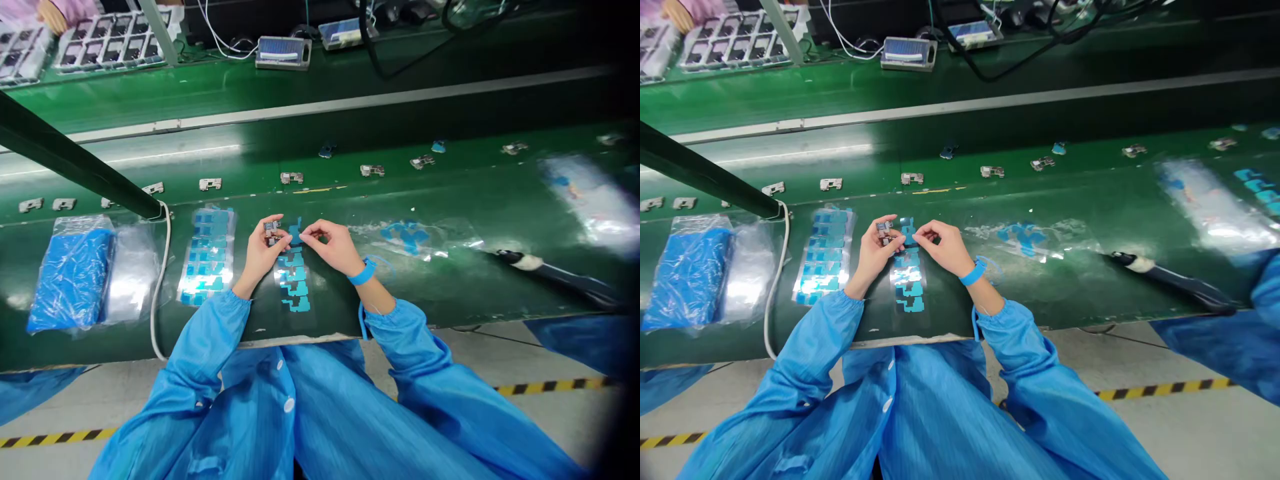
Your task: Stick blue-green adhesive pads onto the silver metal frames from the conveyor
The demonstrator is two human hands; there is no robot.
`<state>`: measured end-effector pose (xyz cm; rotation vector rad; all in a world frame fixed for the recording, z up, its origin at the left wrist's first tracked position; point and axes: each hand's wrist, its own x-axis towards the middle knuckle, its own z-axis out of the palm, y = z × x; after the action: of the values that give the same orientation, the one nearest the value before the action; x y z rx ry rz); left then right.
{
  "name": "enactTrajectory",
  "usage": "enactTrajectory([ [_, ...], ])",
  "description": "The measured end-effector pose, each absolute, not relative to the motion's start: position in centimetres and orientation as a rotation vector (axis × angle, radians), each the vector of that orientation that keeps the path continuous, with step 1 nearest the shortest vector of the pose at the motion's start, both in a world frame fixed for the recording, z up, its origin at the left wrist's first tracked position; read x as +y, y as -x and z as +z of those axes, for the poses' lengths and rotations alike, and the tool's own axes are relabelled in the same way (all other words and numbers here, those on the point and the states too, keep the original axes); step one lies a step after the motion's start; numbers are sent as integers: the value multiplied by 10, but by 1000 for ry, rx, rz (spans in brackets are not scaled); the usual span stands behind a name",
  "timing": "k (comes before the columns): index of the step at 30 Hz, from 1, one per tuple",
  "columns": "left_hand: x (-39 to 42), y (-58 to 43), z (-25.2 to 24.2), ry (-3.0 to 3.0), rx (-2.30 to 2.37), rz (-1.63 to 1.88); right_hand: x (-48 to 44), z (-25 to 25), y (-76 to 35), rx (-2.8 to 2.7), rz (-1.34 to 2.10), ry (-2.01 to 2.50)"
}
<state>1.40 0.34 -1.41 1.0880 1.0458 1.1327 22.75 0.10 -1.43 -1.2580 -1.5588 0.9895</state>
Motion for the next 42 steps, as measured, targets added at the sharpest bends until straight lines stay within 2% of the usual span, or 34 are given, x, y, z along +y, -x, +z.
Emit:
enactTrajectory([
  [10, 6, -13, -22, -866, 954, 1092, 0, -15, -230, -1518, 1005, 1288],
  [18, 4, -10, -20, -824, 933, 1078, 13, -11, -214, -1419, 1360, 1084],
  [24, 5, -11, -16, -818, 915, 1003, 4, -12, -216, -1310, 1487, 1055],
  [32, 2, -13, -8, -770, 849, 967, -6, -14, -216, -1564, 1367, 1131],
  [42, 1, -13, -14, -833, 796, 914, -7, -17, -220, -1623, 1330, 1120],
])
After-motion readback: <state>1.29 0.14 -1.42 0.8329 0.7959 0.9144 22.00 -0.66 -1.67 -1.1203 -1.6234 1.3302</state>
